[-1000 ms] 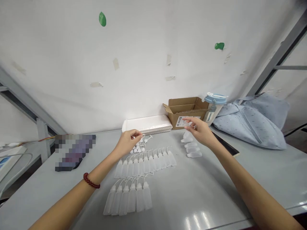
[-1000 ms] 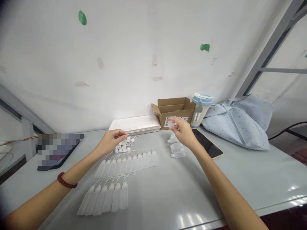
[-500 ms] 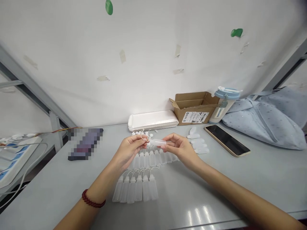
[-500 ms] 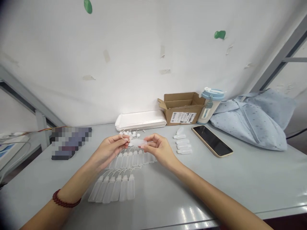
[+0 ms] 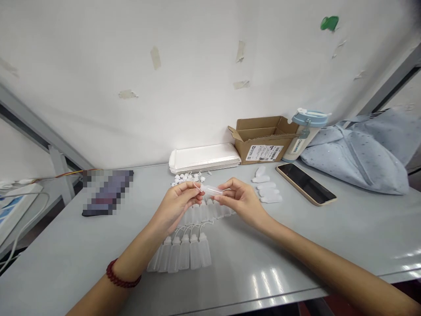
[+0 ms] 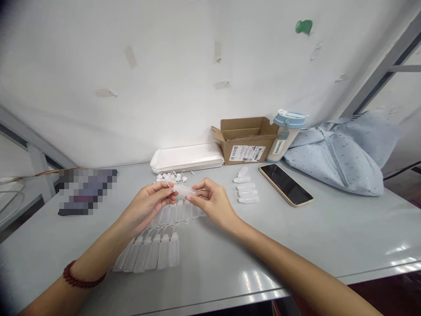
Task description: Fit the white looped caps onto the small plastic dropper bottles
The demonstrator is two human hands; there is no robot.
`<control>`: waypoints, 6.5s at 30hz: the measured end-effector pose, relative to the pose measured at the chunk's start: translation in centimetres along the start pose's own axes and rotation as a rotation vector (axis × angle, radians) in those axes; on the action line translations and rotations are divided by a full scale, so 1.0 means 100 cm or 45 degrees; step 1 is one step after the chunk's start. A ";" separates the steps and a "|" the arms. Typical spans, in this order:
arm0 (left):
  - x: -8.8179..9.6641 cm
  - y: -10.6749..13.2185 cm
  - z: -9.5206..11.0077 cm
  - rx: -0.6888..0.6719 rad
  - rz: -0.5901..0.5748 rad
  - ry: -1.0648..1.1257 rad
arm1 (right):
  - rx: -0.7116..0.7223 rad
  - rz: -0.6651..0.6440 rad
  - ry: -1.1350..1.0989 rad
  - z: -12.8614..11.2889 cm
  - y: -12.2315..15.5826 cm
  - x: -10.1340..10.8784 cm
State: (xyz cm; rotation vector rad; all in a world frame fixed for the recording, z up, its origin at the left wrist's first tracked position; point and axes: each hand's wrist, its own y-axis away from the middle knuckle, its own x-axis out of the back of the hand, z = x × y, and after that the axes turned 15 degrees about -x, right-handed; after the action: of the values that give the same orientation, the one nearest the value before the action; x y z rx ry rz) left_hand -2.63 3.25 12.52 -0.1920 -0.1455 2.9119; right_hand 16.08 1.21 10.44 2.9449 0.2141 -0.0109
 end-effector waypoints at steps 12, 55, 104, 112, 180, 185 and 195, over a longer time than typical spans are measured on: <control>-0.005 0.008 -0.002 -0.141 0.067 -0.228 | 0.210 0.134 0.260 0.004 0.004 -0.004; -0.021 0.044 0.001 -1.269 -0.342 -1.429 | -0.059 -0.164 0.065 -0.006 0.030 -0.018; 0.022 -0.030 0.008 -0.748 -0.518 -1.529 | -0.115 -0.145 1.037 -0.047 0.007 0.055; 0.025 -0.058 -0.001 -0.653 -0.621 -1.622 | 0.024 0.601 1.562 -0.038 -0.022 0.095; -0.003 0.025 0.020 -0.167 -0.241 -0.509 | 0.919 0.091 1.104 -0.001 0.018 0.001; -0.003 0.025 0.022 -0.176 -0.278 -0.580 | 0.953 0.129 1.117 -0.001 0.021 -0.002; -0.005 0.028 0.012 -0.263 -0.261 -0.670 | 1.142 0.281 1.354 0.003 0.018 -0.006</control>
State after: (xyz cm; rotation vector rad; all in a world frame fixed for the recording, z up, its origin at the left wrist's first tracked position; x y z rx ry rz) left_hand -2.95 0.33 13.49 0.5301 -0.5163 2.6682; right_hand 15.79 -0.68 10.45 3.3855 -0.0051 1.9462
